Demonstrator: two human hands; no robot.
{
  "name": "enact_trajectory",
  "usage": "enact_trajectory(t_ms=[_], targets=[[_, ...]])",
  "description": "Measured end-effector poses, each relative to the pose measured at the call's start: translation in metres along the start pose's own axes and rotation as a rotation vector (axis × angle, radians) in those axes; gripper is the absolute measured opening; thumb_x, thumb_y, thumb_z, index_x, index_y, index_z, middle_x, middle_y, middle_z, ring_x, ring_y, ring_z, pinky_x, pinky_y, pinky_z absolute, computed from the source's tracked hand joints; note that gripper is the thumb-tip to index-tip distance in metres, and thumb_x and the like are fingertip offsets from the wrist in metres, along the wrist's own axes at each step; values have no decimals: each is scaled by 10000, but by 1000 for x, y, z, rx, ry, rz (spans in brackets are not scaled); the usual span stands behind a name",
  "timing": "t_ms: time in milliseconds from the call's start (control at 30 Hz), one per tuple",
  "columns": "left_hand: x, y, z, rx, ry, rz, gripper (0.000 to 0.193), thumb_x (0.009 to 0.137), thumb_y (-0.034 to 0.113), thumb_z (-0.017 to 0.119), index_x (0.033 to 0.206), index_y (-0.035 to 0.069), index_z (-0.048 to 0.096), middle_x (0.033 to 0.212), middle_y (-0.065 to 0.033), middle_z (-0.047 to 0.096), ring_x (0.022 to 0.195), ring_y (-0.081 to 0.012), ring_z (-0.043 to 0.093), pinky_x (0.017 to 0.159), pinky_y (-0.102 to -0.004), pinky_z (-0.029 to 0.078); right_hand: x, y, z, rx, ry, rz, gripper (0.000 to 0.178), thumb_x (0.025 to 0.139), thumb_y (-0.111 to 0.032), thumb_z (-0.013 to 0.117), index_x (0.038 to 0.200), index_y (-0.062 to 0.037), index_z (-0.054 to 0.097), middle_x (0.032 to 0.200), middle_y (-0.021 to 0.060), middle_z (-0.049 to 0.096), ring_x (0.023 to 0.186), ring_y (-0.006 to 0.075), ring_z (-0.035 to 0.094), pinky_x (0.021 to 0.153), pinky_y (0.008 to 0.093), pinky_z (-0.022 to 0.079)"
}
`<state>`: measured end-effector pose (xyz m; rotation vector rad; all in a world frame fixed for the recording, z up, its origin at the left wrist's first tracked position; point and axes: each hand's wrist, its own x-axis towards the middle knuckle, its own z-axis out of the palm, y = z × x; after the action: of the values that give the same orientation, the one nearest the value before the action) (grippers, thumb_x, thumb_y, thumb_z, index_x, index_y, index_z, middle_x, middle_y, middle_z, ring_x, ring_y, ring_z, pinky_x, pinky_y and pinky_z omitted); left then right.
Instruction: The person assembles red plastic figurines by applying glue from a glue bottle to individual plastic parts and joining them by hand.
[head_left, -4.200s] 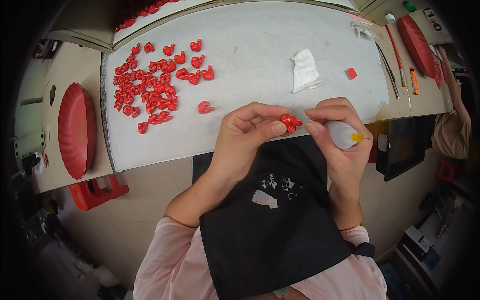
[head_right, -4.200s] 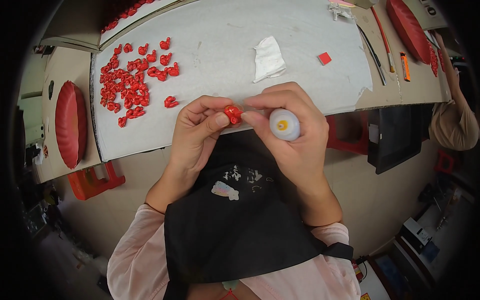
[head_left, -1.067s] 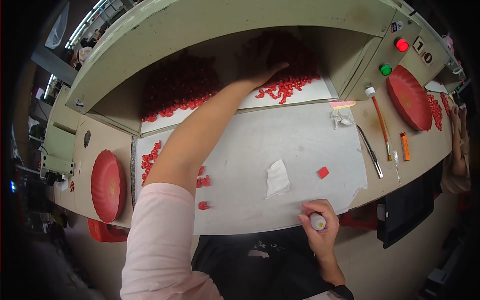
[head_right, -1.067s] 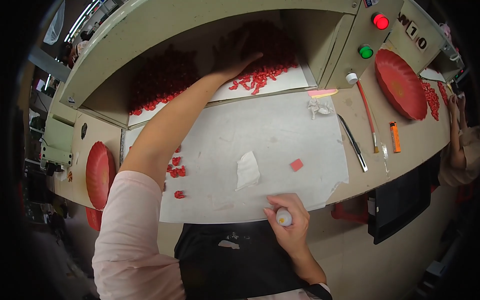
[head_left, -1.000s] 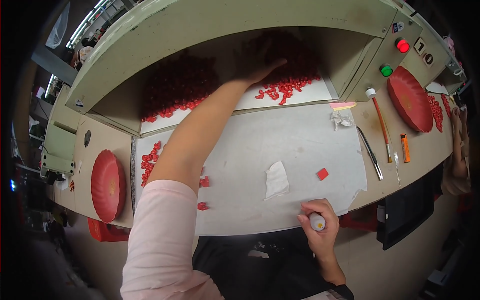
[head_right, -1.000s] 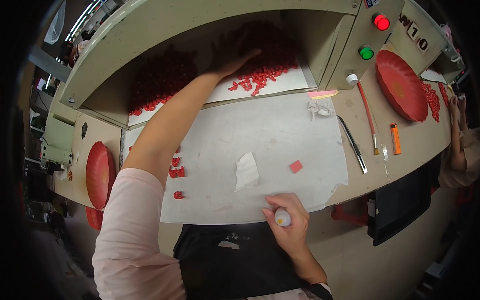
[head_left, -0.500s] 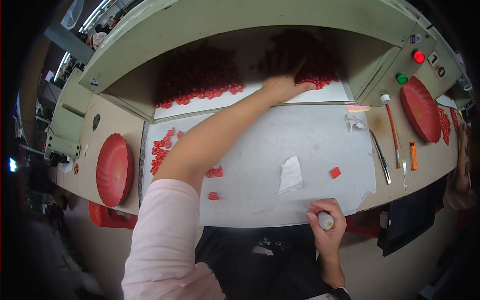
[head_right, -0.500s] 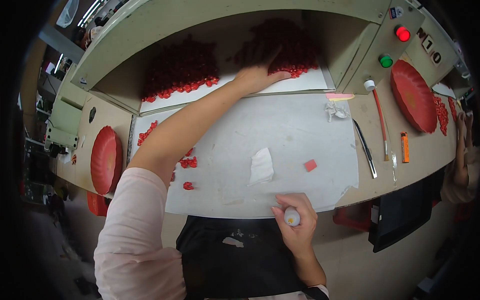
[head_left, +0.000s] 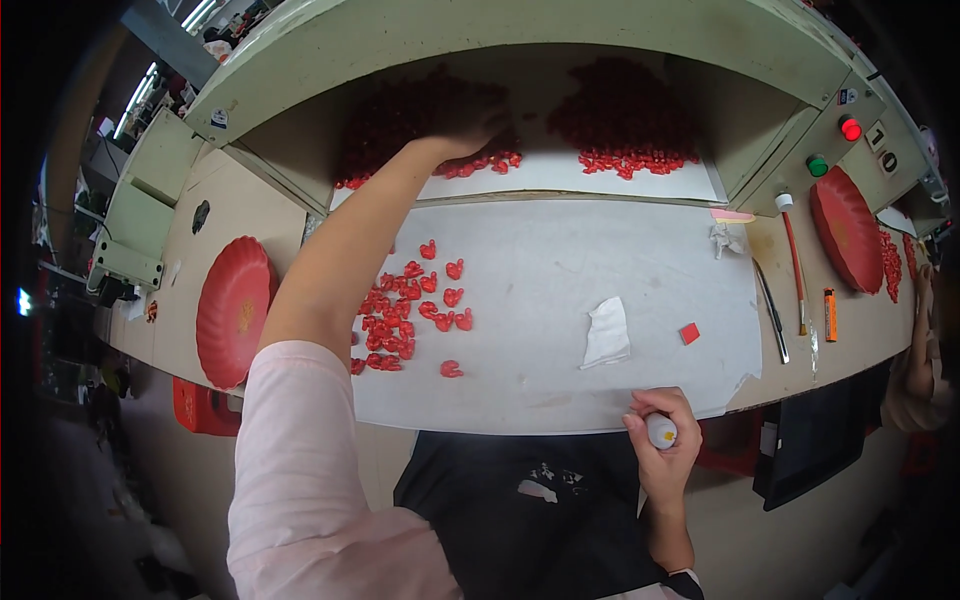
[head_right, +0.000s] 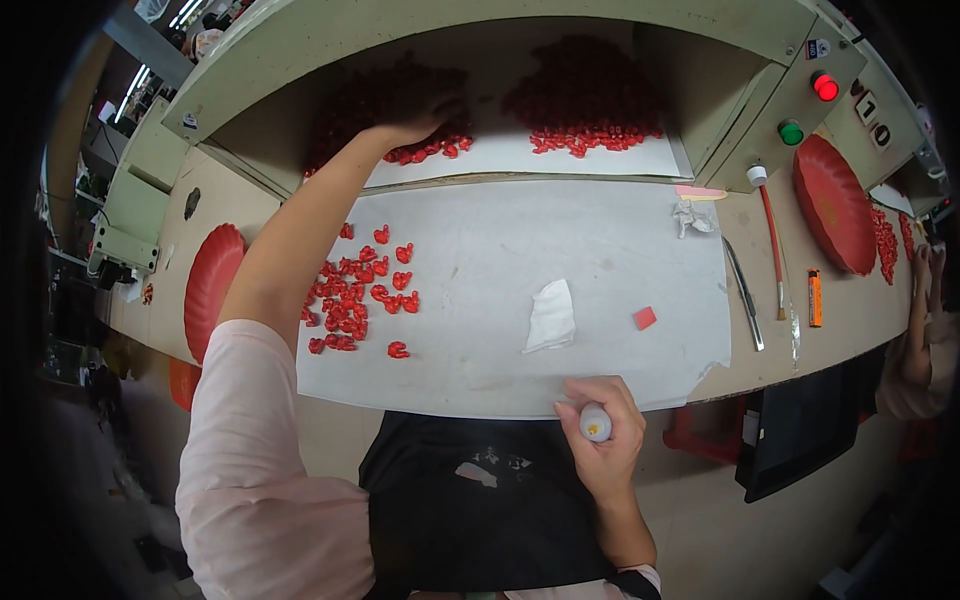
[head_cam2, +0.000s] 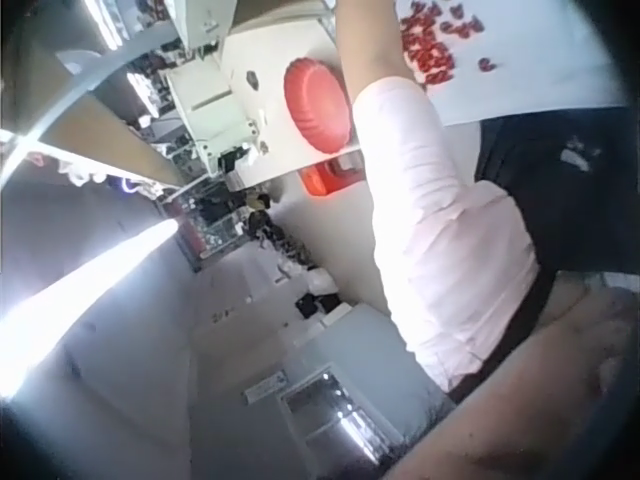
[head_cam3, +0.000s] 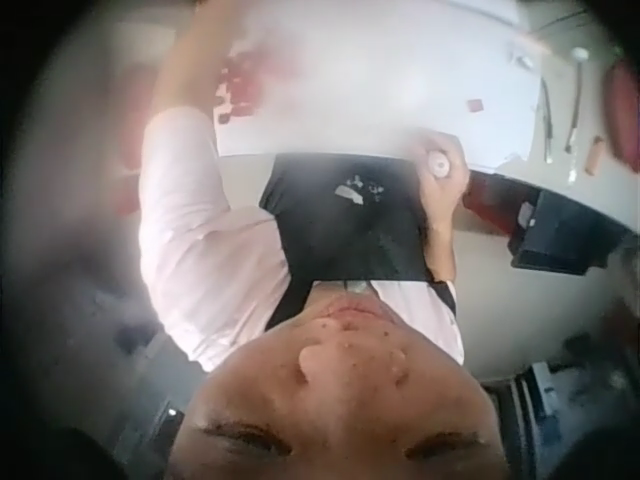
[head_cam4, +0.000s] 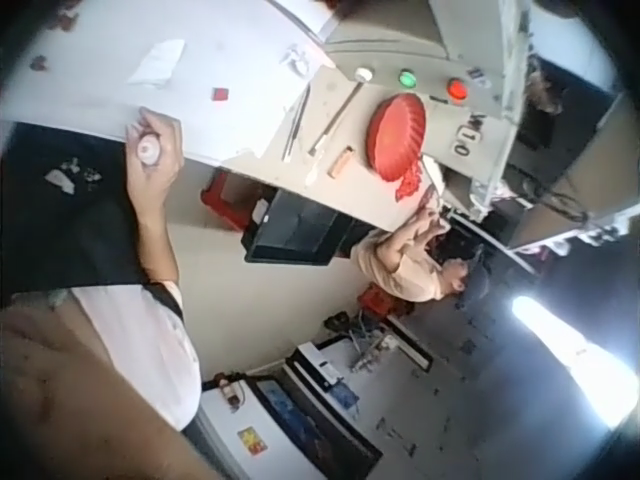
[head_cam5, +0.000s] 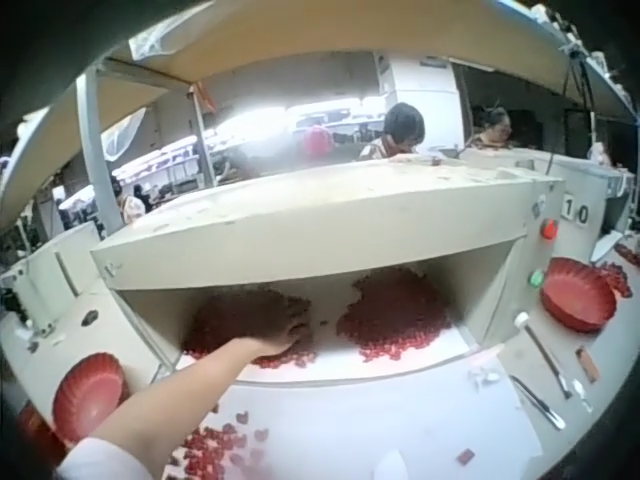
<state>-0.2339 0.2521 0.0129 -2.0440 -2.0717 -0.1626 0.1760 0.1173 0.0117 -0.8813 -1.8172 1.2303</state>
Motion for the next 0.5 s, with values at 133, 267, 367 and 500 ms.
enact_trajectory(t_ms=[133,267,367,500], targets=[[-20,6,-1,-118,151,44,269,825,266,487,1026,116,584,1077,-128,545,995,-293,500,887,-365,373,-3,-3,7,-19,-13,-3,206,675,53,610,870,8,563,754,56,531,670,113,504,641,213,396],[-23,29,-15,-314,172,33,239,823,238,494,989,104,601,963,-123,594,870,-282,558,782,-348,438,-5,-10,13,-42,-39,-7,211,674,58,611,873,9,563,753,56,530,671,111,504,637,211,397],[-15,41,-14,-193,34,66,234,774,193,559,988,106,596,879,-142,598,793,-280,572,716,-352,459,-6,-15,20,-50,-52,5,213,672,59,615,873,8,565,754,56,530,671,110,504,634,211,397],[5,42,-10,-139,-181,-130,212,752,140,559,952,81,598,864,-137,602,790,-272,574,711,-355,458,-11,-22,25,-84,-50,-50,211,660,43,639,859,5,580,771,91,561,607,139,521,582,229,414]])
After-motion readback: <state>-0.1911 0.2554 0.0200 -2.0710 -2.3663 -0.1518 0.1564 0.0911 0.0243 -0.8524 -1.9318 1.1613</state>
